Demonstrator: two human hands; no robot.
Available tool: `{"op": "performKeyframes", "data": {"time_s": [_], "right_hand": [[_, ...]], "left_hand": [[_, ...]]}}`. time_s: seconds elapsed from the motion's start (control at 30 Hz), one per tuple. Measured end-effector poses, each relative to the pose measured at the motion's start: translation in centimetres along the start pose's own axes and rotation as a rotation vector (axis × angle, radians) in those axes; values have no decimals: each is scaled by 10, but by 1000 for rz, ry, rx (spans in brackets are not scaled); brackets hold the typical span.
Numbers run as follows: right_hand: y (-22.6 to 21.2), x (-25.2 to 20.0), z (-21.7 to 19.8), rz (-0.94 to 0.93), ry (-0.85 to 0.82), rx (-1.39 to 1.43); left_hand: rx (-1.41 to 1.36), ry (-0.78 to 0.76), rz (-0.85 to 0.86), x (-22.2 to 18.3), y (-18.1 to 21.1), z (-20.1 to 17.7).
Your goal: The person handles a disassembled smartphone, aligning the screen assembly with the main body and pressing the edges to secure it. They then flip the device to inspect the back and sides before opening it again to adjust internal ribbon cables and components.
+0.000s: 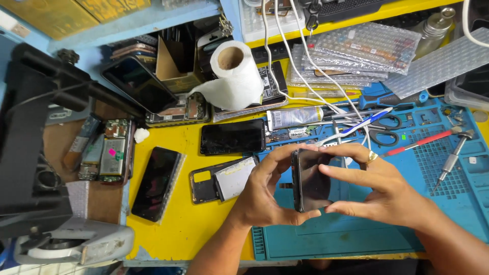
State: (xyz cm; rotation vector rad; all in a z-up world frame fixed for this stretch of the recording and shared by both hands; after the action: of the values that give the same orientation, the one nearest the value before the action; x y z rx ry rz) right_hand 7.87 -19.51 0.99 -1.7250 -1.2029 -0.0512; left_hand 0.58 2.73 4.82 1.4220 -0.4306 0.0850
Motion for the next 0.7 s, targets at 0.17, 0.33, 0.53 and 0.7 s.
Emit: {"op": "performKeyframes", "data": {"time_s": [0.17, 0.33, 0.53, 0.7], "right_hand": [[-3, 1, -2, -12, -12, 10], [-3, 1, -3, -37, -20, -17], [-6, 4, -5, -37, -26, -14], [-3, 2, -3, -44, -30, -25]], "left_hand": [[-41, -22, 32, 0, -2, 0], [-25, -30, 83, -1, -6, -1], [-21, -32, 99, -1, -5, -1], [12, -29, 109, -1, -2, -1]]}}
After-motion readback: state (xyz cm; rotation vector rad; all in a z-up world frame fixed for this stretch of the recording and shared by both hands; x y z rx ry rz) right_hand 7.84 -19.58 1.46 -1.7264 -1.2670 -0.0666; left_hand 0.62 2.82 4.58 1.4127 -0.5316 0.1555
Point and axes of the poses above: each hand's wrist, its own x-axis towards the middle knuckle, its own z-axis out of the palm, y = z × x, the point moved 2 cm from there along x, towards the middle knuckle, and after that the axes turned 1 degree about z, right-handed, at the moved point
